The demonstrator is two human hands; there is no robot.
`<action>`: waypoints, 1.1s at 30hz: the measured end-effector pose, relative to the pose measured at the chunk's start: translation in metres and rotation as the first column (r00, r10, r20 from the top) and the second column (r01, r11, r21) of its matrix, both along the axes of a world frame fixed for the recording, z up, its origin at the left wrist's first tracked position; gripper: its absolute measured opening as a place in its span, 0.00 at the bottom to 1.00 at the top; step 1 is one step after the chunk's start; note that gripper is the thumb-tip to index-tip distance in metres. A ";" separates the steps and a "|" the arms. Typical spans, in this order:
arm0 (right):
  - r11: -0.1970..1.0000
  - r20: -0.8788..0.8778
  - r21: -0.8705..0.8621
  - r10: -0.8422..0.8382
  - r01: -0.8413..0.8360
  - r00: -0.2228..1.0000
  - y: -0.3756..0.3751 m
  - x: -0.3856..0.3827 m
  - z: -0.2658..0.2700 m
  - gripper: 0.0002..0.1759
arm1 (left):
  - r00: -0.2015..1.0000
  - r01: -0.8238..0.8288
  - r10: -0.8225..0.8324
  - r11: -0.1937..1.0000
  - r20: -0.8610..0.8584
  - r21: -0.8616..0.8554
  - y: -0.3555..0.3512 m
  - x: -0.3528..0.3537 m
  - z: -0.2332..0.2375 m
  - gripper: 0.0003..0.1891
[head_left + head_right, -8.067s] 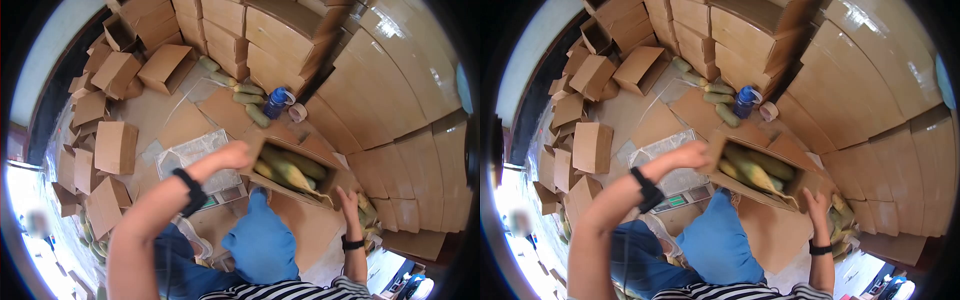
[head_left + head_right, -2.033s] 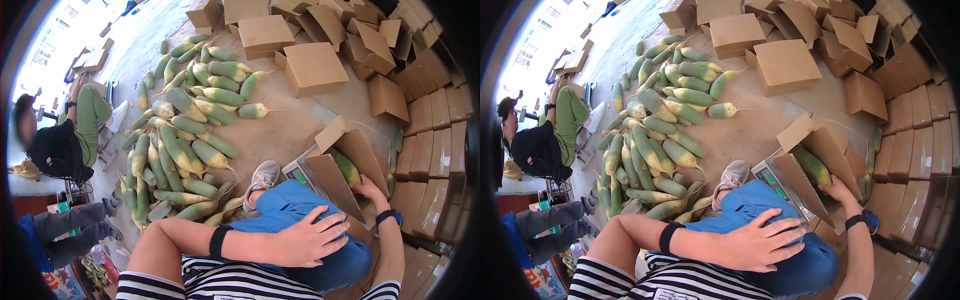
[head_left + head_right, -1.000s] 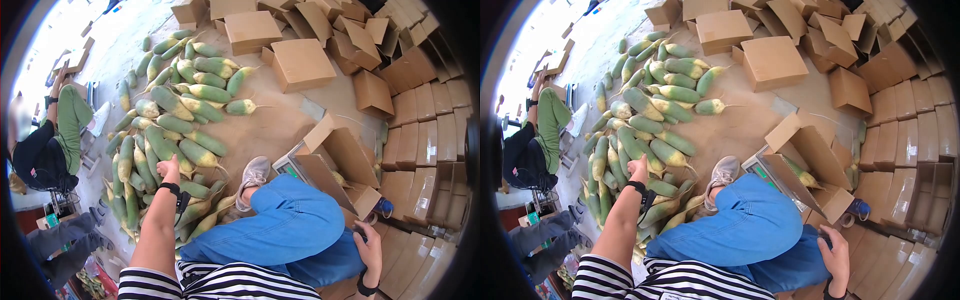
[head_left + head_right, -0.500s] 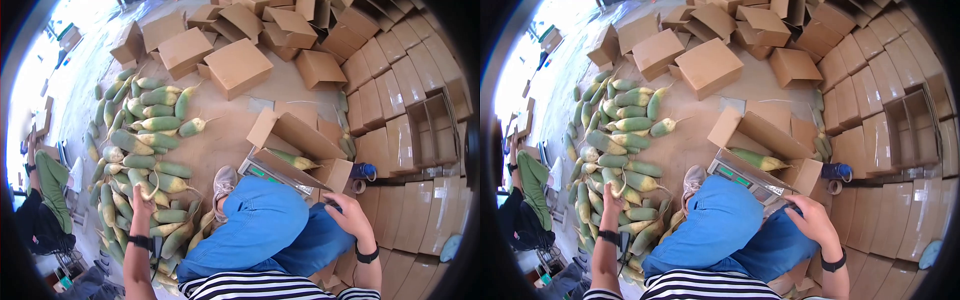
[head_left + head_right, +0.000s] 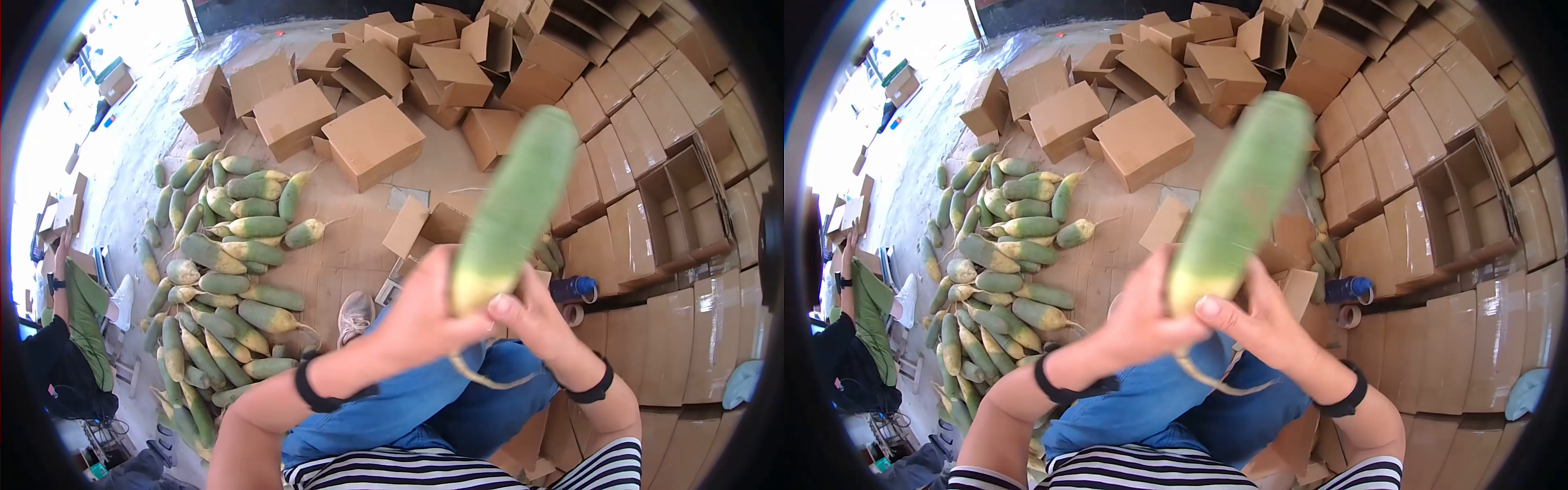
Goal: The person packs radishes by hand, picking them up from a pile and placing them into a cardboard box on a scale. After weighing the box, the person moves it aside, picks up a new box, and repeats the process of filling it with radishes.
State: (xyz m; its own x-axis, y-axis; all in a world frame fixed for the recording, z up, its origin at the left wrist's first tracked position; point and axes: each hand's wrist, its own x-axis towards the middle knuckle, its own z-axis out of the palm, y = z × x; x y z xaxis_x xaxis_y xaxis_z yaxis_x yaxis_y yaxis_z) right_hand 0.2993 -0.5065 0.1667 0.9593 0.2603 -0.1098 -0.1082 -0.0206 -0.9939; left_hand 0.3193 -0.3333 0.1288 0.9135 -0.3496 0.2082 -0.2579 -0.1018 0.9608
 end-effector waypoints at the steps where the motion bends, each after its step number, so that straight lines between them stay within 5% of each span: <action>1: 0.994 -0.069 0.058 -0.094 0.098 0.993 -0.001 -0.002 -0.003 0.30 | 0.970 -0.056 0.027 0.992 0.243 0.114 -0.014 -0.002 0.001 0.41; 5: 0.939 -0.134 0.205 -0.252 0.276 0.958 -0.020 0.004 0.010 0.27 | 0.966 0.071 -0.119 0.976 0.231 0.206 -0.016 -0.015 0.017 0.47; 7: 0.988 -0.175 0.069 -0.123 0.137 0.977 -0.050 0.018 0.007 0.30 | 0.879 0.114 -0.288 0.901 0.380 0.418 -0.004 -0.029 0.009 0.49; 9: 0.964 -0.121 -0.218 -0.179 0.150 0.976 -0.079 0.029 -0.013 0.31 | 0.884 0.177 -0.342 0.875 0.318 0.450 0.000 -0.043 -0.009 0.44; 10: 0.965 -0.122 -0.216 -0.178 0.149 0.976 -0.089 0.032 -0.024 0.31 | 0.863 0.168 -0.383 0.832 0.328 0.529 0.000 -0.048 -0.022 0.42; 12: 0.659 0.164 -0.744 0.023 0.108 0.986 -0.102 0.038 -0.047 0.34 | 0.865 0.125 -0.378 0.800 0.330 0.587 -0.002 -0.053 -0.035 0.35; 13: 0.660 0.161 -0.744 0.028 0.103 0.987 -0.104 0.042 -0.058 0.34 | 0.867 0.124 -0.375 0.800 0.328 0.587 -0.002 -0.051 -0.036 0.35; 15: 0.374 -0.010 -0.920 0.270 -0.114 0.963 -0.106 0.046 -0.083 0.38 | 0.865 0.157 -0.388 0.812 0.320 0.562 -0.002 -0.050 -0.037 0.35; 17: 0.317 -0.083 -0.931 0.294 -0.179 0.952 -0.104 0.057 -0.111 0.37 | 0.864 0.167 -0.396 0.807 0.310 0.566 -0.002 -0.049 -0.038 0.35; 20: 0.077 -0.240 -0.959 0.288 -0.273 0.927 -0.104 0.082 -0.150 0.35 | 0.863 0.188 -0.408 0.805 0.296 0.562 -0.001 -0.046 -0.037 0.34; 25: 0.118 -0.332 -0.918 0.296 -0.379 0.896 -0.102 0.116 -0.204 0.39 | 0.877 0.202 -0.397 0.816 0.272 0.541 0.002 -0.042 -0.039 0.35; 27: 0.295 -0.249 -0.890 0.322 -0.347 0.913 -0.103 0.116 -0.222 0.38 | 0.871 0.199 -0.392 0.832 0.296 0.517 0.002 -0.042 -0.040 0.36; 31: 0.054 -0.345 -0.915 0.409 -0.400 0.845 -0.109 0.115 -0.215 0.29 | 0.871 0.204 -0.386 0.846 0.304 0.492 0.008 -0.041 -0.041 0.36; 33: 0.277 -0.132 -0.916 0.477 -0.291 0.869 -0.117 0.114 -0.202 0.21 | 0.876 0.210 -0.383 0.850 0.292 0.484 0.010 -0.042 -0.042 0.36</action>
